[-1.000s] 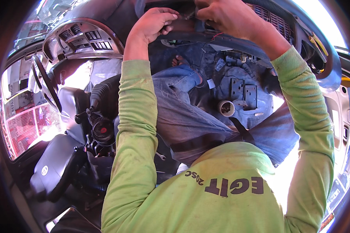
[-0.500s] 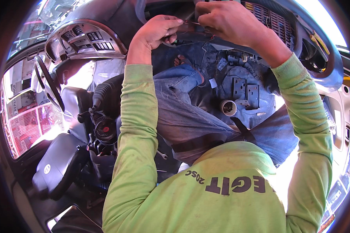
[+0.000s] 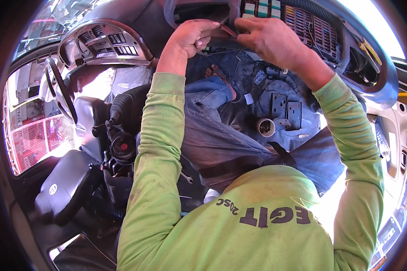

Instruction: The person works inside a vehicle cabin, manipulating wires and components within the dashboard area. They use tools to adjust connections and reposition parts of the dashboard assembly.

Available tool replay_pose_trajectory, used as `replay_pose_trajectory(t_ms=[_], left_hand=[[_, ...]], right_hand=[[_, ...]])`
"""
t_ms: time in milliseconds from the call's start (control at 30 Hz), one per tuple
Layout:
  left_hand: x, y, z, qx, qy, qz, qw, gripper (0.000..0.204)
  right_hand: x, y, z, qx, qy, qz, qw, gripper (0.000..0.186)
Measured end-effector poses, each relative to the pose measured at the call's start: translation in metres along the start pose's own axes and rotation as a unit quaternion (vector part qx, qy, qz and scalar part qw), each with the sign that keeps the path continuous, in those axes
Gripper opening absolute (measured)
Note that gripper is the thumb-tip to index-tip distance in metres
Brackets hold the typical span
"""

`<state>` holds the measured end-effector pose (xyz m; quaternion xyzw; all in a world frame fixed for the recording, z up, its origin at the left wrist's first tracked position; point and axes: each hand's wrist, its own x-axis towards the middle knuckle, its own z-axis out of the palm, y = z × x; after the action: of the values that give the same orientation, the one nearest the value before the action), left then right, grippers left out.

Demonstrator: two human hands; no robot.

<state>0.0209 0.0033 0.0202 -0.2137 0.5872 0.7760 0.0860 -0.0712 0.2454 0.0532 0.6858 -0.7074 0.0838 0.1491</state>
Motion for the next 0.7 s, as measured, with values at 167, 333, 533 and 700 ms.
replay_pose_trajectory(t_ms=[167, 333, 533, 700], left_hand=[[0.005, -0.007, 0.007, 0.059, 0.095, 0.033, 0.993, 0.022], [0.010, -0.014, 0.010, 0.267, 0.221, 0.150, 0.926, 0.026], [0.003, -0.019, 0.017, 0.546, 0.296, 0.235, 0.748, 0.016], [0.004, -0.014, 0.012, 0.617, 0.318, 0.372, 0.617, 0.019]], right_hand=[[0.005, -0.012, 0.014, 0.038, -0.003, -0.009, 0.999, 0.005], [0.014, -0.020, 0.028, 0.037, 0.035, 0.008, 0.999, 0.005], [0.019, -0.012, 0.028, 0.047, 0.053, 0.045, 0.996, 0.005], [0.024, 0.000, 0.017, 0.132, 0.069, 0.115, 0.982, 0.009]])
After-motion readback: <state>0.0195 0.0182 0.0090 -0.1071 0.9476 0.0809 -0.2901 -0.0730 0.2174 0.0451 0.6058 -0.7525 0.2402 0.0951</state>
